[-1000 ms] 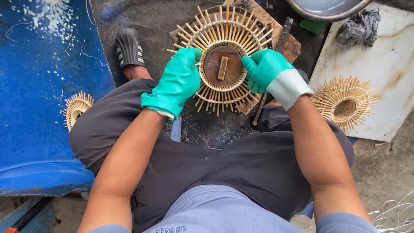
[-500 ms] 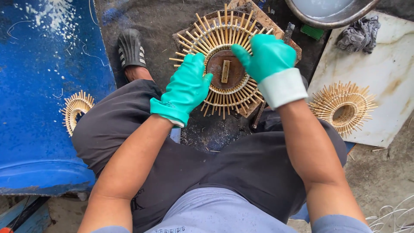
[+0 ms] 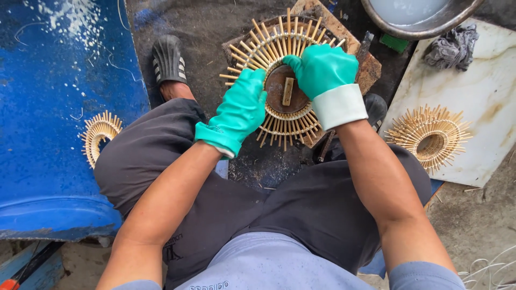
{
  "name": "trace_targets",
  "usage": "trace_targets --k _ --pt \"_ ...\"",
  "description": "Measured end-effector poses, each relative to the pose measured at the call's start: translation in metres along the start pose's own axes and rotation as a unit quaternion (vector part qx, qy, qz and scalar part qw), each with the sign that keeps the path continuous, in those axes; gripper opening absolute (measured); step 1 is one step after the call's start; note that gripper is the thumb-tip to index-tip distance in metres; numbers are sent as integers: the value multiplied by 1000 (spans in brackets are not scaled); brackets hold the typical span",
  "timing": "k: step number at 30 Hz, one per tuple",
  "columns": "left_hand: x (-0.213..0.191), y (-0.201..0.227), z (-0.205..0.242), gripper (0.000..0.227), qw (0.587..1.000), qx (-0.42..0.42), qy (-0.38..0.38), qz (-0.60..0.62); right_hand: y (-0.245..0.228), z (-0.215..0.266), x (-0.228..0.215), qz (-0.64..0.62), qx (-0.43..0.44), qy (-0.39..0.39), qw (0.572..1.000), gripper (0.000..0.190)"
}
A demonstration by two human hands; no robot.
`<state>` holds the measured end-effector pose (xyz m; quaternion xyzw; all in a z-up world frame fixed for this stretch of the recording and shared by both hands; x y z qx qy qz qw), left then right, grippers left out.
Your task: The recorder is assembling a decorative rattan frame by inserting and securing sticks into a wooden base.
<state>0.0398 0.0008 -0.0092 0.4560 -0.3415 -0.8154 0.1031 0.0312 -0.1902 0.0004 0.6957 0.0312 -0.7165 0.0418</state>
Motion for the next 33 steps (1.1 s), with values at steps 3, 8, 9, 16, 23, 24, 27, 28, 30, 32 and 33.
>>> trace_targets --k 3,8,9,16,23,24,27,28,30,32,33 --pt "-2 -16 -1 42 996 67 38 33 32 12 13 -188 11 -4 982 55" --pt "-13 -13 6 50 989 -61 -74 109 50 25 -44 -302 111 -125 939 61" --pt "-15 -13 4 64 989 -77 -75 97 49 28 -41 -278 95 -149 944 64" --pt "0 -17 10 70 993 -62 -67 78 23 20 9 -144 69 -108 981 61" --pt "-20 -2 -5 57 995 -54 -70 -40 44 24 -75 -371 206 -161 891 52" --pt "-26 0 -8 44 998 -24 -13 -59 41 29 -93 -449 261 -196 832 52" --pt "-25 26 -17 55 1000 -4 -1 -25 25 36 -76 -399 252 -296 831 45" --pt "-23 26 -16 55 1000 -8 -3 -24 23 45 -54 -400 252 -300 829 45" --pt "-15 26 -22 51 996 -32 -50 -70 23 47 -24 -228 118 -236 937 54" --pt "-1 14 -25 51 999 10 -26 -45 26 47 -7 -242 130 -227 934 49" --pt "7 9 -23 51 999 52 -5 -17 27 50 1 -255 144 -221 930 46"
Point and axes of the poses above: each hand's wrist, its own z-axis away from the middle knuckle, its own x-axis out of the palm, y = z × x, the point moved 5 cm from there along -z, towards the middle knuckle, and after that the axes turned 10 degrees about -x, right-handed, at the moved point
